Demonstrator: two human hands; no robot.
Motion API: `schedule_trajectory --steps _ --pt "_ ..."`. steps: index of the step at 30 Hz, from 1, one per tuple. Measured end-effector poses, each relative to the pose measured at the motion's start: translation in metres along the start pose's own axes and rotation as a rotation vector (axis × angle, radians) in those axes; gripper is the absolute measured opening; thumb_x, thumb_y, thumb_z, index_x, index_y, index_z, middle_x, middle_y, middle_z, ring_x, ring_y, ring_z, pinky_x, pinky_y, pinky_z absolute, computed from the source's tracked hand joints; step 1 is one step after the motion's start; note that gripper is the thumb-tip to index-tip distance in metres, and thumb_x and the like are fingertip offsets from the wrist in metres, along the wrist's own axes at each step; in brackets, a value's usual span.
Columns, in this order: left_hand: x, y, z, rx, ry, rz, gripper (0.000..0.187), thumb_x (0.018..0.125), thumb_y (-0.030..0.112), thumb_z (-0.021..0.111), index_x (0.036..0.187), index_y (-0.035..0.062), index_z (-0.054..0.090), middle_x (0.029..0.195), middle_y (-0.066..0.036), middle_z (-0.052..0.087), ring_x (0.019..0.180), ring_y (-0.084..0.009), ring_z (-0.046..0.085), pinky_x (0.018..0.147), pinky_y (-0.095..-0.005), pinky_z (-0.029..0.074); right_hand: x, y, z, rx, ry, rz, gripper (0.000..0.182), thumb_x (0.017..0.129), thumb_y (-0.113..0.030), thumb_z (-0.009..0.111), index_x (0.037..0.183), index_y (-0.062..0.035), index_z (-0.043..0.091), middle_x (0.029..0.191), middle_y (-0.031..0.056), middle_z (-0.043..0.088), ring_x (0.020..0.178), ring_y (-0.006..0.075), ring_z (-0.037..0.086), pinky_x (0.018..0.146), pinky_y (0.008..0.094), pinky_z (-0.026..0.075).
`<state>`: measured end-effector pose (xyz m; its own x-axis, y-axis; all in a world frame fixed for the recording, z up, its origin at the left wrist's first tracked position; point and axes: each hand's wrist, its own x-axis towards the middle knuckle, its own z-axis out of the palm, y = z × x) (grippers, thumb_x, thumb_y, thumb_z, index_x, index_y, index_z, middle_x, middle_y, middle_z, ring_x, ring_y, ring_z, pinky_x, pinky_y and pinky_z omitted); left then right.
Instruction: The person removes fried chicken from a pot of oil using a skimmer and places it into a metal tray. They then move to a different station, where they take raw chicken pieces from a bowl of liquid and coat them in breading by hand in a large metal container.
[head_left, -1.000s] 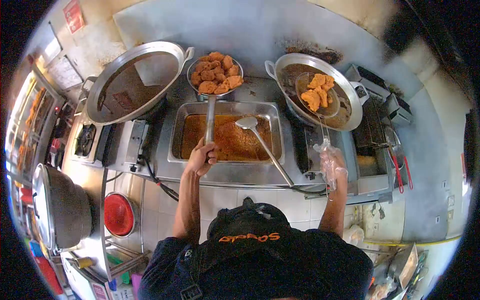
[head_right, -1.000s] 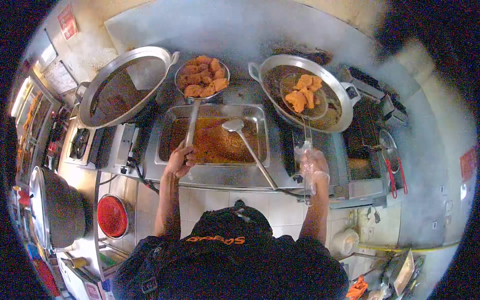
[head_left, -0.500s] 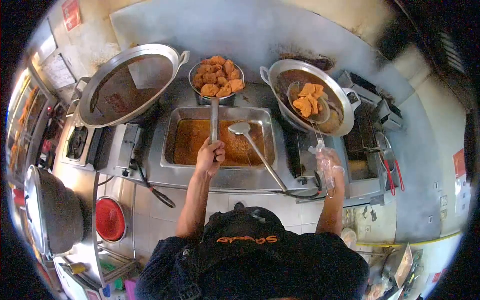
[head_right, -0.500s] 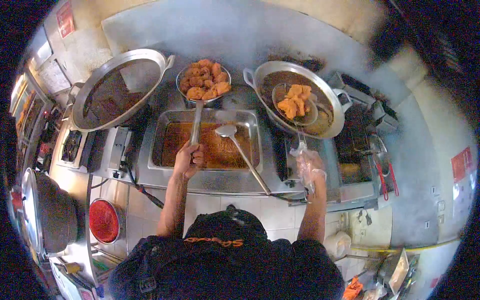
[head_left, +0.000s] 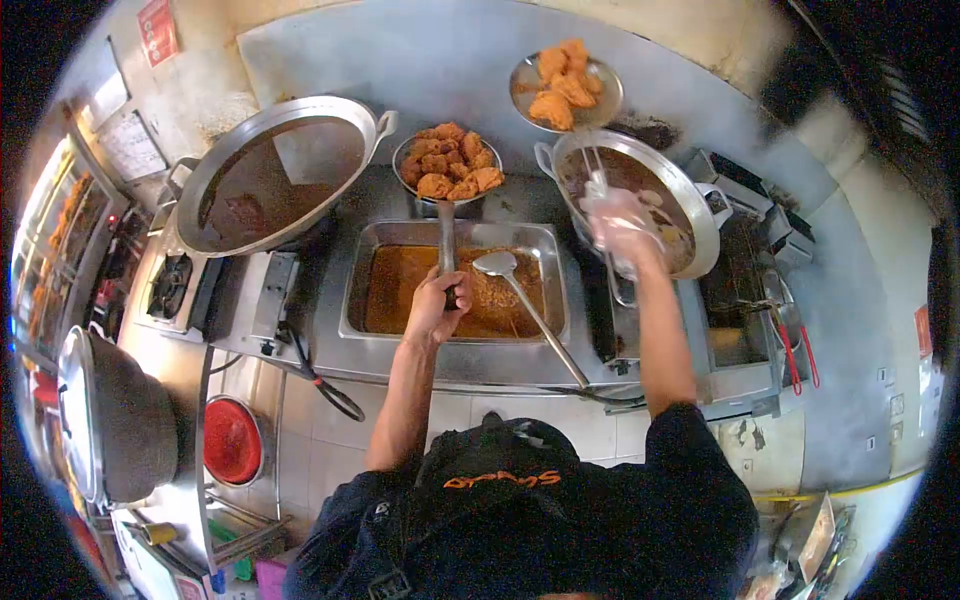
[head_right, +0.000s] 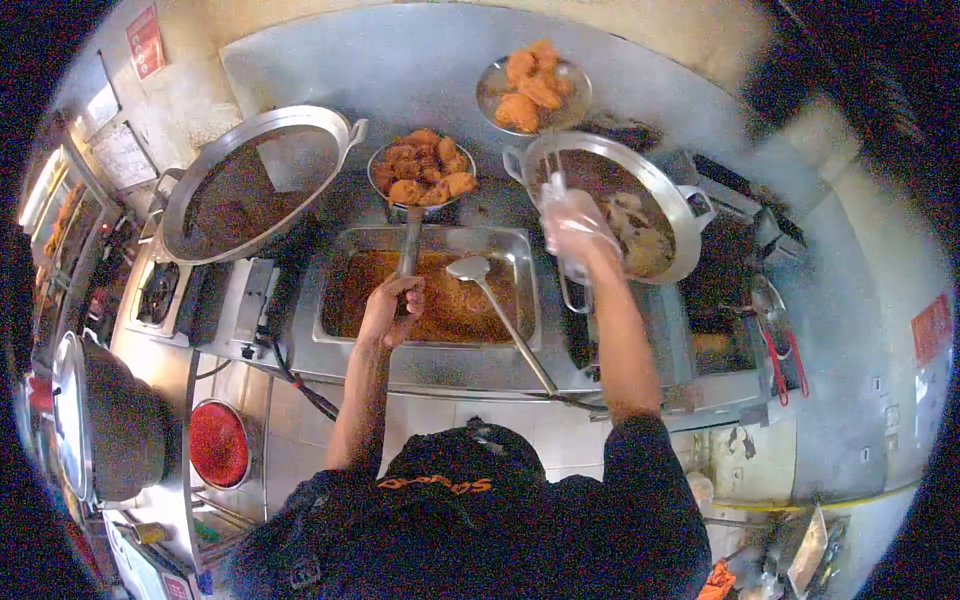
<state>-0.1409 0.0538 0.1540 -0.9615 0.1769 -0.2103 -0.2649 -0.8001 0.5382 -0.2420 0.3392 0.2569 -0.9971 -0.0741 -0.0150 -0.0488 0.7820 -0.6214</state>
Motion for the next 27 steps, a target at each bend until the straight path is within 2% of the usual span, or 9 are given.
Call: schedule_trajectory --steps 5,7,9,15,16,19,22,25,27 --pt "-0.002 0.016 0.007 0.022 0.000 -0.020 0.004 0.083 0.004 0.047 0.084 0.0034 0.043 0.069 -0.004 0.046 0.057 -0.0093 0.043 0.045 -0.0213 0.035 0.054 -0.008 0.125 -0.272 0.419 -0.263 0.038 0.088 -0.025 0.040 0.114 0.0028 0.046 0.075 0.0195 0.061 0.068 0.0294 0.061 0.061 0.0396 0.048" --pt "0.003 0.014 0.001 0.003 -0.047 -0.044 0.004 0.083 0.004 0.047 0.084 0.0023 0.044 0.069 -0.004 0.046 0.057 -0.0094 0.044 0.045 -0.0216 0.036 0.008 -0.054 0.136 0.117 0.071 0.072 0.049 0.085 -0.018 0.043 0.125 0.0077 0.031 0.085 0.0256 0.060 0.082 0.0376 0.059 0.073 0.0424 0.048" --pt "-0.004 0.019 0.013 0.039 0.003 -0.026 0.007 0.084 0.005 0.044 0.086 -0.0014 0.045 0.068 -0.001 0.043 0.055 -0.0065 0.041 0.043 -0.0194 0.034 -0.004 -0.019 0.196 -0.522 0.192 -0.107 0.045 0.090 -0.022 0.036 0.126 0.0049 0.032 0.078 0.0200 0.061 0.072 0.0310 0.061 0.060 0.0402 0.049" --pt "-0.006 0.017 0.010 0.046 -0.036 -0.089 0.008 0.084 0.006 0.044 0.088 -0.0003 0.046 0.067 0.001 0.042 0.054 -0.0050 0.039 0.044 -0.0184 0.033 0.046 0.067 0.310 -0.072 0.115 -0.204 0.057 0.089 -0.022 0.042 0.135 0.0008 0.017 0.070 0.0075 0.058 0.053 0.0215 0.055 0.041 0.0363 0.041" --pt "-0.004 0.020 0.011 0.070 -0.035 -0.043 0.008 0.084 0.007 0.044 0.088 -0.0004 0.047 0.066 0.001 0.042 0.053 -0.0049 0.039 0.044 -0.0180 0.032 0.030 0.018 0.262 0.135 -0.099 0.123 0.061 0.088 -0.017 0.041 0.137 -0.0038 0.007 0.083 0.0097 0.061 0.065 0.0273 0.059 0.053 0.0396 0.047" --pt "-0.005 0.019 -0.002 0.072 -0.017 0.008 0.010 0.084 0.007 0.044 0.089 -0.0003 0.046 0.065 0.001 0.041 0.053 -0.0052 0.038 0.044 -0.0175 0.031 0.031 0.033 0.257 0.018 0.212 -0.258 0.063 0.089 -0.024 0.043 0.137 -0.0066 0.007 0.095 0.0142 0.060 0.081 0.0315 0.060 0.070 0.0430 0.048" --pt "0.006 0.015 -0.030 0.020 -0.064 -0.083 0.007 0.083 0.003 0.046 0.089 0.0024 0.042 0.072 -0.004 0.047 0.055 -0.0072 0.043 0.043 -0.0205 0.035 0.031 0.015 0.224 -0.086 0.036 -0.044 0.072 0.086 -0.027 0.049 0.137 -0.0064 0.002 0.105 0.0185 0.057 0.096 0.0335 0.056 0.085 0.0434 0.044" --pt "0.009 0.015 -0.037 0.010 -0.059 -0.083 0.009 0.083 0.003 0.046 0.091 0.0033 0.042 0.074 -0.004 0.047 0.055 -0.0070 0.042 0.043 -0.0205 0.035 0.062 0.014 0.218 -0.028 -0.016 0.056 0.070 0.082 -0.028 0.056 0.134 -0.0036 0.018 0.096 0.0187 0.059 0.088 0.0328 0.058 0.076 0.0436 0.046" --pt "0.003 0.011 -0.035 -0.039 -0.046 -0.043 0.011 0.083 0.003 0.045 0.094 0.0029 0.042 0.076 -0.004 0.047 0.055 -0.0072 0.042 0.043 -0.0209 0.035 0.089 0.032 0.217 0.277 0.117 0.102 0.038 0.093 -0.028 0.037 0.124 -0.0054 0.038 0.064 0.0025 0.042 0.050 0.0180 0.039 0.055 0.0354 0.041"
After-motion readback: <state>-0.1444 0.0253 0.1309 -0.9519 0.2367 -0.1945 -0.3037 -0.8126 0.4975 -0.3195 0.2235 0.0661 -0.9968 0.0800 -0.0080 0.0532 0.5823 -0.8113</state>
